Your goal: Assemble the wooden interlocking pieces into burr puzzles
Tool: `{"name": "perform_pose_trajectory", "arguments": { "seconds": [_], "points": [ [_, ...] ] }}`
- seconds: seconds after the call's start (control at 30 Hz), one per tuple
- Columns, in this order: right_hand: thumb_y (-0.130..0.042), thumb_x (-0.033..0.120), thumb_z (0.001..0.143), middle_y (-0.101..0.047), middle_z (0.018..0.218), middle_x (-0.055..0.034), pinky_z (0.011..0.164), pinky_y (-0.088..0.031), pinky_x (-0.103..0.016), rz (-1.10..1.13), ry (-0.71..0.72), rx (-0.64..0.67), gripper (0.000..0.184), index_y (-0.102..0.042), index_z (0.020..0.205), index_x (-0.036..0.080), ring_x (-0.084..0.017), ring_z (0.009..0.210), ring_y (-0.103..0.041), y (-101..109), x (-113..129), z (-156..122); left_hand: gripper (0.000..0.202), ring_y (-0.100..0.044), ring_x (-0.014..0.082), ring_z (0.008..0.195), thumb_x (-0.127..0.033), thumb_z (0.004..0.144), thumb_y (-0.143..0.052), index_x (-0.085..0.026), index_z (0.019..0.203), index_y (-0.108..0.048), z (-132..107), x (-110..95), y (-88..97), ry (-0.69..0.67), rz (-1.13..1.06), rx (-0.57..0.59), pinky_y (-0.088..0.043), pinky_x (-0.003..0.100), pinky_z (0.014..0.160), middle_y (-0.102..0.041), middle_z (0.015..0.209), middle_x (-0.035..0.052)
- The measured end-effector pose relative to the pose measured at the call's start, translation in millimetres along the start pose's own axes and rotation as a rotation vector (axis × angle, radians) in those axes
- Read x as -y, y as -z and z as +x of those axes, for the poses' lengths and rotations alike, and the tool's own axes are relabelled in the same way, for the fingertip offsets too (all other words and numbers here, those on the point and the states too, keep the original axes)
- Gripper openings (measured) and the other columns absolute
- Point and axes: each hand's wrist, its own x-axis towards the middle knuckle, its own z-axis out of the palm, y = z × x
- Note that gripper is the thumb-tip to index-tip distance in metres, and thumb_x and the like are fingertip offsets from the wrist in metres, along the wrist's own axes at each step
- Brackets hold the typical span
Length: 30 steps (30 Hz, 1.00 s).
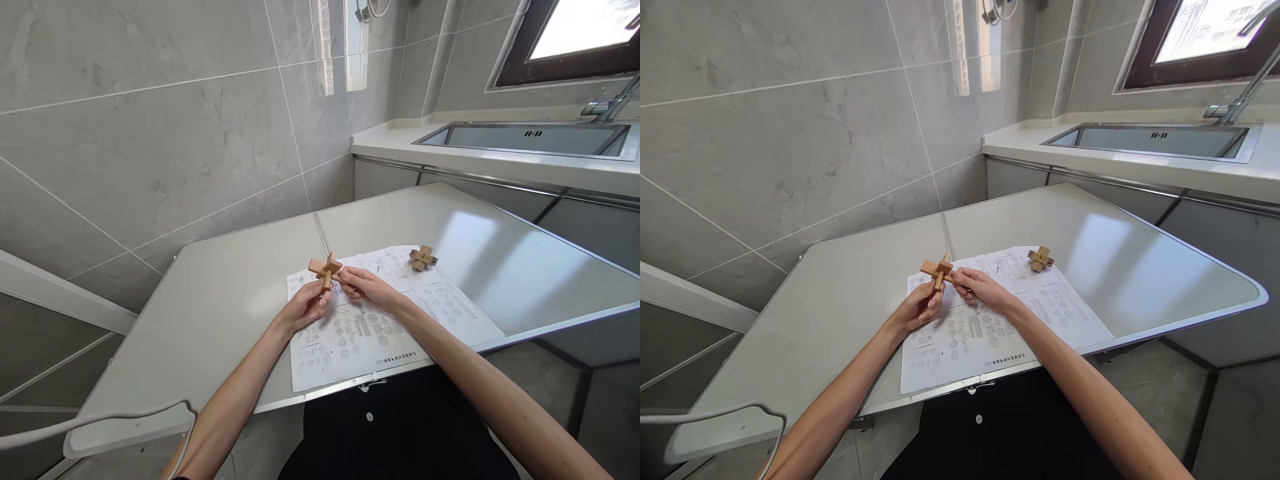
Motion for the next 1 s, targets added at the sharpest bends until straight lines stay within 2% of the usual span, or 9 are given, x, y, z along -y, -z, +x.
{"name": "perform_pose_trajectory", "arguments": {
  "seconds": [0.2, 0.37, 0.53, 0.67, 0.8, 1.0],
  "points": [
    [-0.072, 0.062, 0.091, -0.045, 0.067, 0.0042, 0.051, -0.026, -0.026, 0.003, 0.007, 0.005, 0.043, -0.057, 0.083, 0.022, -0.011, 0.056, -0.033, -3, 1, -1, 0.033, -0.038, 0.0031, 0.031, -0.046, 0.096, -0.070, -0.014, 0.096, -0.062, 0, -1, 0.6, -0.007, -0.016, -0.030, -0.031, 0.017, 0.033, -0.054, 0.059, -0.0065],
    [-0.073, 0.059, 0.091, -0.048, 0.068, 0.0034, 0.051, -0.031, -0.027, 0.017, -0.006, 0.003, 0.040, -0.060, 0.085, 0.021, -0.012, 0.057, -0.039, -3, 2, -1, 0.041, -0.035, 0.0037, 0.031, -0.056, 0.095, -0.067, -0.016, 0.092, -0.058, 6, -1, 3.4, -0.015, -0.034, -0.075, -0.029, 0.014, 0.031, -0.047, 0.052, -0.0101],
    [-0.073, 0.056, 0.093, -0.050, 0.069, 0.0022, 0.052, -0.032, -0.027, 0.047, -0.041, -0.010, 0.039, -0.061, 0.084, 0.019, -0.011, 0.057, -0.040, -4, 2, 0, 0.050, -0.036, 0.0042, 0.032, -0.066, 0.092, -0.064, -0.018, 0.088, -0.055, 10, 0, 3.8, -0.003, -0.018, -0.125, -0.030, 0.014, 0.031, -0.048, 0.053, -0.0095],
    [-0.075, 0.055, 0.091, -0.048, 0.068, 0.0031, 0.051, -0.031, -0.027, 0.159, -0.021, -0.041, 0.040, -0.059, 0.081, 0.020, -0.010, 0.056, -0.037, 1, 0, 2, 0.051, -0.040, 0.0048, 0.034, -0.068, 0.093, -0.061, -0.017, 0.088, -0.057, 9, -1, 0.5, 0.014, -0.013, -0.137, -0.032, 0.015, 0.032, -0.049, 0.056, -0.0079],
    [-0.080, 0.053, 0.087, -0.044, 0.066, 0.0041, 0.047, -0.030, -0.026, 0.273, 0.006, -0.124, 0.041, -0.057, 0.077, 0.021, -0.010, 0.054, -0.034, 7, -2, 5, 0.049, -0.041, 0.0046, 0.037, -0.065, 0.094, -0.064, -0.017, 0.088, -0.057, 8, -2, -1.6, 0.001, -0.005, -0.158, -0.035, 0.015, 0.034, -0.048, 0.059, -0.0077],
    [-0.085, 0.035, 0.083, -0.041, 0.064, 0.0071, 0.042, -0.030, -0.021, 0.561, 0.063, -0.270, 0.032, -0.056, 0.085, 0.023, -0.008, 0.050, -0.034, 16, -2, 8, 0.046, -0.041, 0.0048, 0.041, -0.062, 0.093, -0.067, -0.018, 0.089, -0.057, 8, -2, 0.1, -0.012, 0.018, -0.164, -0.035, 0.015, 0.037, -0.047, 0.061, -0.0074]
  ]
}}
